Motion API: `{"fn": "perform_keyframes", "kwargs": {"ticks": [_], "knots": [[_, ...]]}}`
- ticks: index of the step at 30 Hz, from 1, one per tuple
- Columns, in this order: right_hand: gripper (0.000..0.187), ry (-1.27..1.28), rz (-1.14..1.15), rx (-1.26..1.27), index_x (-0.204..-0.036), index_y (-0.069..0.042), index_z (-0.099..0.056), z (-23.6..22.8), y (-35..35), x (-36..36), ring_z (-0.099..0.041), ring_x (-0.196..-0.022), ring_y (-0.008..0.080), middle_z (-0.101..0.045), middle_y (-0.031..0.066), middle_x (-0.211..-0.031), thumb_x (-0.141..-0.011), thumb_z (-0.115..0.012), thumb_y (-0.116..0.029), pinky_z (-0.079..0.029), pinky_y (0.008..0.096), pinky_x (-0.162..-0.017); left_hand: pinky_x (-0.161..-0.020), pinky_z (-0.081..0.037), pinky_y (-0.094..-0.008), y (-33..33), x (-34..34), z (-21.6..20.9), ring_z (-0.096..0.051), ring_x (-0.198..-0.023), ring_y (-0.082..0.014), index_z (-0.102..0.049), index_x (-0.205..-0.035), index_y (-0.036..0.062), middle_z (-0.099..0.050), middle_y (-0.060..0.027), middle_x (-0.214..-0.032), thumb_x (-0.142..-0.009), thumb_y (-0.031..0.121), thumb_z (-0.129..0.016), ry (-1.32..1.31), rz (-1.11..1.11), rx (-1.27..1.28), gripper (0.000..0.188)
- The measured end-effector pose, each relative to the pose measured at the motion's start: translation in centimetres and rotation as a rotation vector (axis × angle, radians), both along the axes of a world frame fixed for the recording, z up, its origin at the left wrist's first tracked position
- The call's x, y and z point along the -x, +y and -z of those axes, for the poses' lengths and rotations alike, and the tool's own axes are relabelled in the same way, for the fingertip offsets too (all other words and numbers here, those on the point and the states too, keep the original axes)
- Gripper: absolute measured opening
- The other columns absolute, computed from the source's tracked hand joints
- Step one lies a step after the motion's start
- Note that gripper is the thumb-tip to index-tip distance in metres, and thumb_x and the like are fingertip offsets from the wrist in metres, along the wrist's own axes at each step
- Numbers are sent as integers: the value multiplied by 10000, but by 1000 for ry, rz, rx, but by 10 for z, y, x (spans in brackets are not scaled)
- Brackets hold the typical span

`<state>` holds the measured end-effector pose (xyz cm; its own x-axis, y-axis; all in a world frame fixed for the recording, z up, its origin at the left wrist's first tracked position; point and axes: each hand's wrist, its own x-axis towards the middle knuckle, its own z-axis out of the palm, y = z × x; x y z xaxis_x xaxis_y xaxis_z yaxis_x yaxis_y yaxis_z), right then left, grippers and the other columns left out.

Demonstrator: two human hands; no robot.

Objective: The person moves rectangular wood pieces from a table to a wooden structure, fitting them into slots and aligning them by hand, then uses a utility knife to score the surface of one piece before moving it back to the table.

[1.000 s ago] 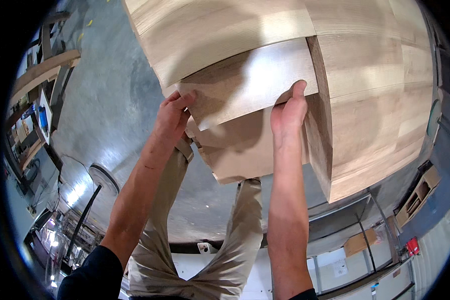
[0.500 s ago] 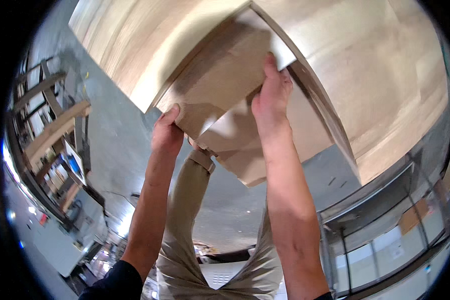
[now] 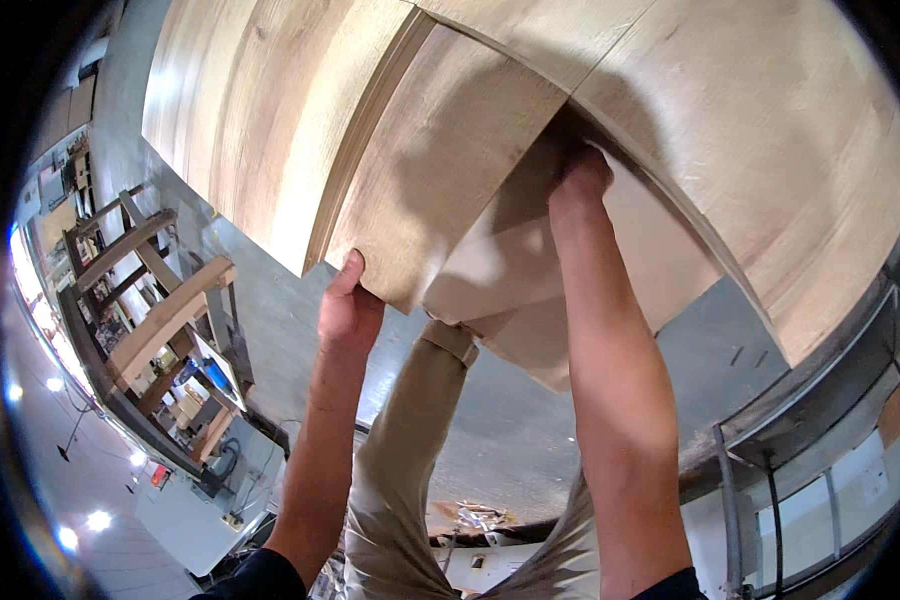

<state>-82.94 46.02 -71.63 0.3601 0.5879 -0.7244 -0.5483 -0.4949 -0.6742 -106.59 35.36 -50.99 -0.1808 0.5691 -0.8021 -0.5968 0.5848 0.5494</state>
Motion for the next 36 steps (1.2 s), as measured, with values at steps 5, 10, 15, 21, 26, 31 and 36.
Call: {"fn": "perform_keyframes", "kwargs": {"ticks": [5,10,15,21,26,31,36], "knots": [[390,-179,-192,-53,-1236,-65,-522,18,7,49,-548,-1076,188,-566,67,-1215,-976,-304,-259,-470,277,-847,-1064,-304,-407,-3,13,-10,-435,-1235,-248,-377,-1330,18,-480,-100,-1320,-932,255,-503,-1,27,-5,480],[402,-226,-177,-51,-1244,-44,-503,17,19,31,-536,-1101,198,-543,87,-1253,-978,-300,-267,-456,290,-878,-1045,-331,-407,4,-1,-8,-479,-1187,-249,-407,-1292,9,-516,-102,-1267,-912,243,-548,-31,-8,23,468],[425,378,316,51,-1250,-15,-468,-96,6,78,-528,-1114,257,-517,130,-1268,-977,-312,-300,-442,363,-932,-1040,-340,-403,-10,32,-13,-485,-1176,-249,-421,-1275,13,-526,-100,-1247,-880,222,-602,29,-67,39,482],[470,230,358,36,-1200,22,-457,-42,-72,116,-535,-1047,278,-534,151,-1179,-969,-344,-371,-425,390,-920,-1039,-348,-413,7,2,-12,-486,-1174,-248,-422,-1275,22,-525,-98,-1249,-881,212,-601,-37,-60,-3,473],[459,327,410,95,-1147,4,-470,-75,-76,117,-554,-995,283,-559,130,-1119,-969,-310,-389,-446,427,-868,-1044,-346,-420,4,7,-14,-485,-1180,-250,-421,-1276,23,-519,-97,-1261,-886,185,-589,-30,-90,22,454],[497,367,452,184,-1163,-1,-468,-86,-80,120,-548,-1036,271,-555,149,-1124,-964,-331,-436,-461,414,-864,-1039,-347,-424,9,0,-14,-490,-1183,-250,-432,-1275,27,-535,-99,-1248,-891,186,-576,-66,-108,1,440],[543,312,318,117,-1233,-14,-453,-89,-92,132,-512,-1084,273,-524,152,-1194,-969,-324,-470,-422,402,-927,-1039,-341,-433,8,2,-13,-500,-1171,-258,-468,-1253,33,-557,-99,-1221,-897,218,-561,-61,-109,46,412]]}}
